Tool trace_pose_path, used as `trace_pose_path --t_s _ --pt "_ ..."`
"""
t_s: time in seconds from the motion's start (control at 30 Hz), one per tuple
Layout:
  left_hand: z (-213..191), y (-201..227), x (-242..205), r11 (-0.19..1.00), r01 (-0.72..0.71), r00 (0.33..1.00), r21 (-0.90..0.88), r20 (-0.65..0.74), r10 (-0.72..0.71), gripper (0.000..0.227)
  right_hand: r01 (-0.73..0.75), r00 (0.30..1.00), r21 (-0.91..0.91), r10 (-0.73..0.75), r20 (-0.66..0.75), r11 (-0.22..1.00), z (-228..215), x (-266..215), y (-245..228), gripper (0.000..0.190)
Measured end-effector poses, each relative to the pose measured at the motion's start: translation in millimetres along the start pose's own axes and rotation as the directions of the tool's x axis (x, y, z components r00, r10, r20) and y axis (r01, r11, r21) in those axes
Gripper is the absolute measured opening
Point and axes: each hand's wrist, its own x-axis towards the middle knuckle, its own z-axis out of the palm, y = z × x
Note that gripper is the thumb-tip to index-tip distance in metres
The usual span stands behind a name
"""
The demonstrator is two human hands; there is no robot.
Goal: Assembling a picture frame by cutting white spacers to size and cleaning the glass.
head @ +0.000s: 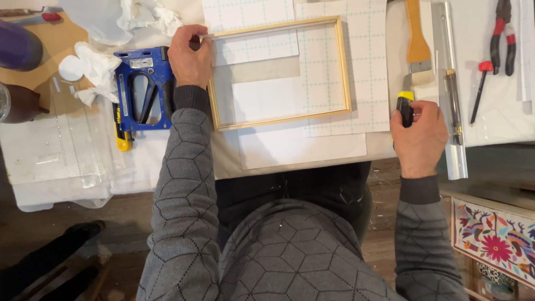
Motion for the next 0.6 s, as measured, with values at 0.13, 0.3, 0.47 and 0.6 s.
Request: trace_pose_path --t_s 0.13,0.3,0.47,0.6 --pt "-1.4 -2.8 2.1 1.000 -0.030 1.000 0.008 0.007 0.030 0.015 0.082 0.989 -0.130 -0.096 -0.110 0.988 -22.3 7.5 -52.7 0.038" --pt "-5.9 6.4 2.2 0.993 0.056 0.996 -0.104 0.072 -0.049 0.019 -0.193 0.976 0.385 0.135 0.172 0.902 3.9 -20.1 -42.6 0.017" --pt "-2.0 8.8 12.6 0.943 -0.321 0.947 0.092 0.045 0.318 0.018 -0.684 0.693 0.611 0.093 0.715 0.398 21.2 -38.4 -97.2 0.020" --pt "30.9 39.0 29.6 0.852 -0.507 0.851 0.131 0.236 0.470 0.014 -0.891 0.433 0.447 -0.142 0.890 0.083 38.4 -36.3 -129.6 0.033"
